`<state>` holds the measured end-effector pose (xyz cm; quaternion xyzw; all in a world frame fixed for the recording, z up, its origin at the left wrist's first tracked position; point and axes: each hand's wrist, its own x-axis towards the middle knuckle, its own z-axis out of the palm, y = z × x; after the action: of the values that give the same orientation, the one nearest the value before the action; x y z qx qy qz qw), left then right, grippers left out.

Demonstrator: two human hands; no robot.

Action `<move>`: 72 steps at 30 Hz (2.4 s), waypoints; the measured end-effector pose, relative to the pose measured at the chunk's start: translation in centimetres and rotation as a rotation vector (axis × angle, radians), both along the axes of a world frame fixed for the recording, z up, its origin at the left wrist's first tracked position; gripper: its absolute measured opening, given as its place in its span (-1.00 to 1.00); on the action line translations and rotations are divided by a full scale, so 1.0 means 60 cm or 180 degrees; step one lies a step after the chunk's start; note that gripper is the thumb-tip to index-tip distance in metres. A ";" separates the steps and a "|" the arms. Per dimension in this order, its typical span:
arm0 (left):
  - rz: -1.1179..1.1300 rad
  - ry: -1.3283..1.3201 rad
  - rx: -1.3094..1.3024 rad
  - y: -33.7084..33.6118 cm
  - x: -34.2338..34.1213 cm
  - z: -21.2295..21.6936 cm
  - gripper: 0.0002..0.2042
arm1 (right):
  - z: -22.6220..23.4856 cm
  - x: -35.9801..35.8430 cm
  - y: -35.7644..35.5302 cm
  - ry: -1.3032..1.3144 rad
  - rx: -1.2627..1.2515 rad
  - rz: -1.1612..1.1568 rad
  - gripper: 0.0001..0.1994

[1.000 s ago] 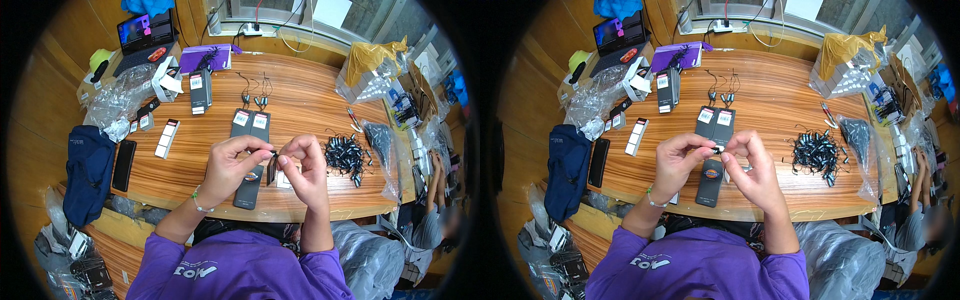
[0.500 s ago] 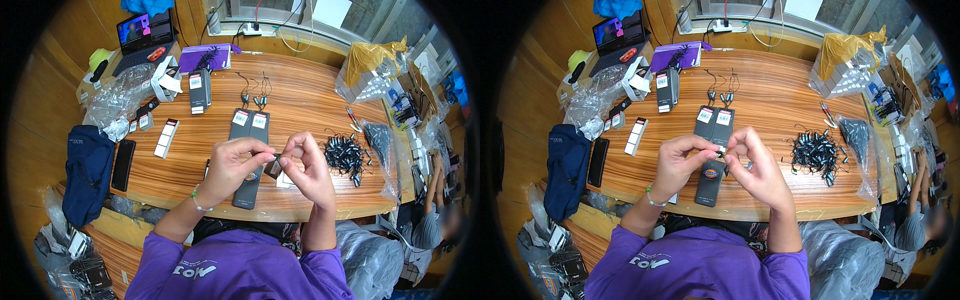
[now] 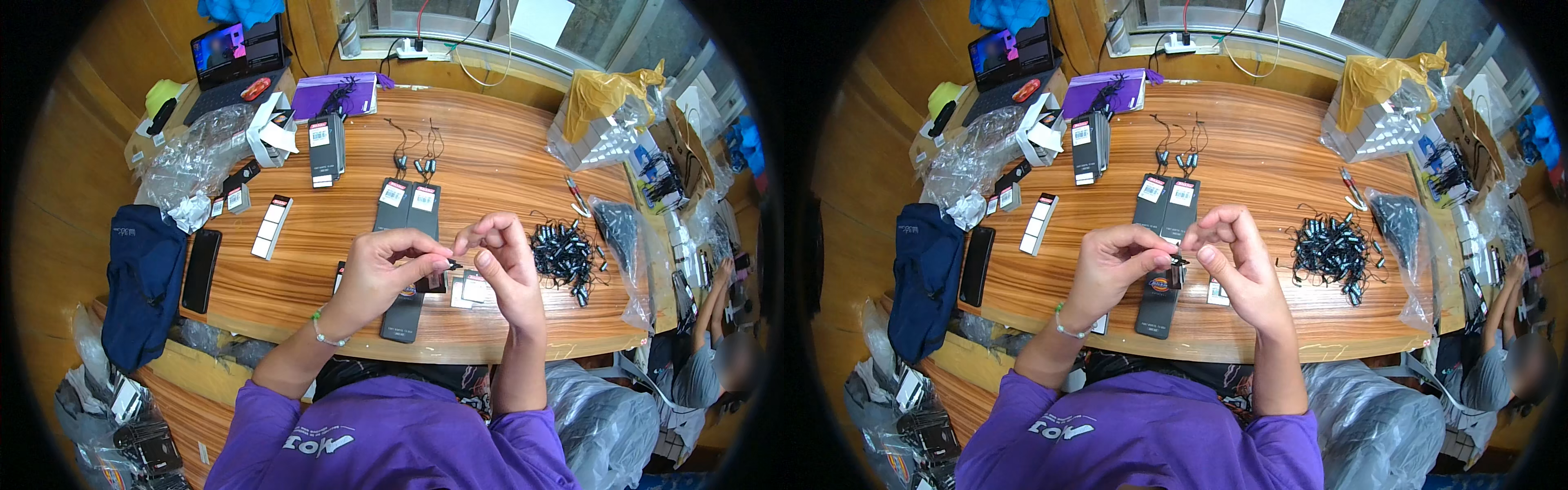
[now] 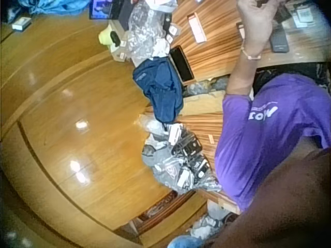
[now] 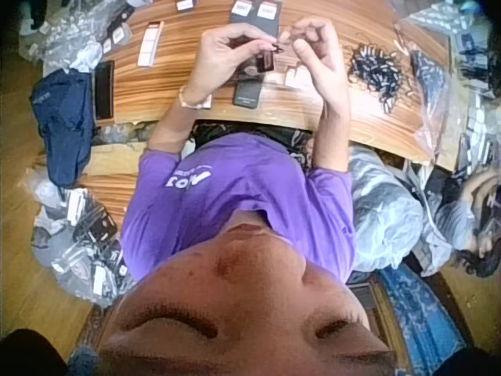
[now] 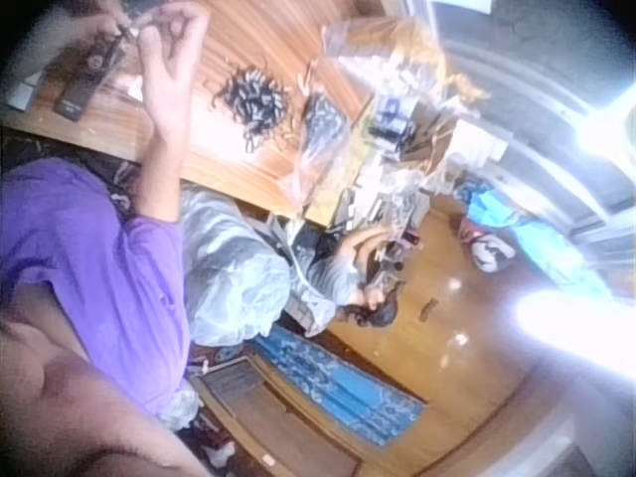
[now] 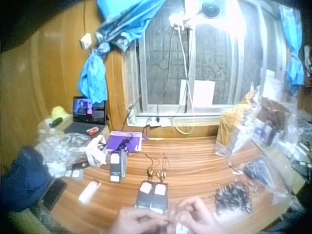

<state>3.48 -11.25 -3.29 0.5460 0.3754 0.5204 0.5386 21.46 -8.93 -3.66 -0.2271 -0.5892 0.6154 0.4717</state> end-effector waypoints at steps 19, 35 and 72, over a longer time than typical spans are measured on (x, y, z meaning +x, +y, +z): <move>0.0130 -0.0155 -0.0030 -0.008 0.015 -0.014 -0.93 | -0.045 -0.038 -0.016 0.0757 -0.0520 0.0053 -0.81; 0.0359 0.1233 0.0452 0.001 0.018 -0.049 -0.63 | -0.065 -0.067 0.023 0.1907 -0.1575 -0.0501 -0.88; 0.0968 0.2688 0.0403 0.205 -0.092 -0.139 -0.71 | -0.150 -0.149 0.522 -0.1278 -0.1033 -0.1072 -0.85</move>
<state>-2.05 1.04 -11.63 0.6810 0.6056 0.3472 0.2212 12.53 22.41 -12.63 -0.5111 -0.5187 0.5574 0.3988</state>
